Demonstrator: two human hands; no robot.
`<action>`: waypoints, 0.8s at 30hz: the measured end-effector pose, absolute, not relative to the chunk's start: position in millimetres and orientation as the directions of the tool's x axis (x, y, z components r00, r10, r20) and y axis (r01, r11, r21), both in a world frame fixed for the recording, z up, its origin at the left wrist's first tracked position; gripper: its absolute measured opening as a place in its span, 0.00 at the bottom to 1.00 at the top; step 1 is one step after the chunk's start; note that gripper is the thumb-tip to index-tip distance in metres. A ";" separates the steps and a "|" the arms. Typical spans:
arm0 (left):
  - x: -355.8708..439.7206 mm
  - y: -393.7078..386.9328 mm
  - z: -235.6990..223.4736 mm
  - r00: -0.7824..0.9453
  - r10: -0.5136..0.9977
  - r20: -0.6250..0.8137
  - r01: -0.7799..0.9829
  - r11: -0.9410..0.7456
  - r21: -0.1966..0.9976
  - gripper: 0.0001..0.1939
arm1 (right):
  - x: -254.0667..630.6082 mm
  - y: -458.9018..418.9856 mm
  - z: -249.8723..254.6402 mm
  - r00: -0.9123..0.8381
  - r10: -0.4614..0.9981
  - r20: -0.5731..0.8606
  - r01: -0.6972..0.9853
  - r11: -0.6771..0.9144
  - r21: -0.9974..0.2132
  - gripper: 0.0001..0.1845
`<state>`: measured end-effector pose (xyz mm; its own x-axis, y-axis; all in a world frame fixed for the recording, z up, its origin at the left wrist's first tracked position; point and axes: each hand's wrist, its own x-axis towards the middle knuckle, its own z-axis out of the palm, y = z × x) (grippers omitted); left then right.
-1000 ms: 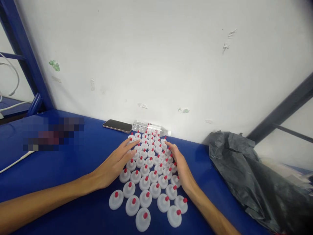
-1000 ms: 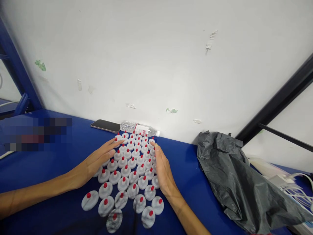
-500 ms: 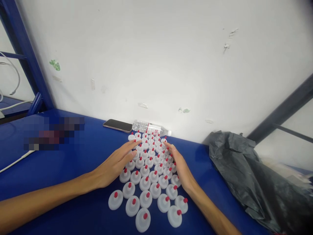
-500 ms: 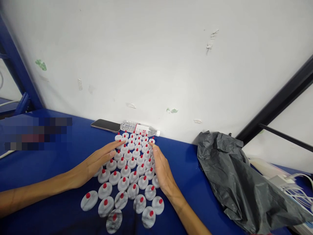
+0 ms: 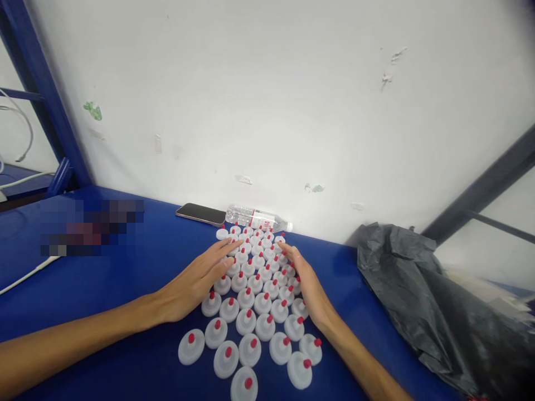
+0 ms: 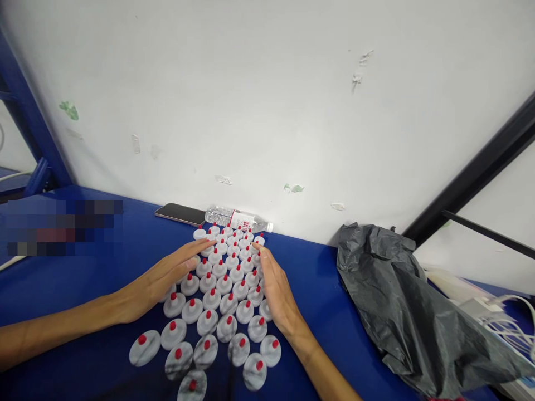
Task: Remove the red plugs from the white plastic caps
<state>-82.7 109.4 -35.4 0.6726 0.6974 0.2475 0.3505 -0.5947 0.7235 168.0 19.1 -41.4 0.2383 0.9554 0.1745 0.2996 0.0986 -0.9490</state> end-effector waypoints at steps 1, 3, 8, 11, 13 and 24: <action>-82.8 109.1 -34.8 0.669 0.701 0.247 0.328 -0.577 0.748 0.28 | 168.2 19.0 -41.5 0.246 0.953 0.176 0.286 0.102 -0.953 0.29; -83.5 109.5 -32.5 0.652 0.718 0.245 0.274 -0.525 0.806 0.28 | 169.2 19.1 -40.8 0.269 0.946 0.182 0.256 0.111 -0.960 0.30; -87.4 124.3 -27.4 0.540 0.757 0.368 0.279 -0.573 0.771 0.28 | 177.4 22.7 -35.9 0.341 0.914 0.220 0.214 0.152 -0.965 0.35; -88.4 138.7 -30.6 0.532 0.778 0.336 0.288 -0.539 0.792 0.30 | 184.7 27.2 -36.0 0.352 0.910 0.221 0.226 0.147 -0.963 0.37; -87.9 144.9 -33.3 0.563 0.776 0.285 0.269 -0.498 0.824 0.31 | 188.9 29.5 -37.1 0.338 0.915 0.218 0.254 0.135 -0.958 0.37; -85.5 140.7 -31.2 0.662 0.721 0.205 0.300 -0.506 0.809 0.31 | 191.8 29.2 -37.0 0.176 0.968 0.179 0.417 0.091 -0.904 0.34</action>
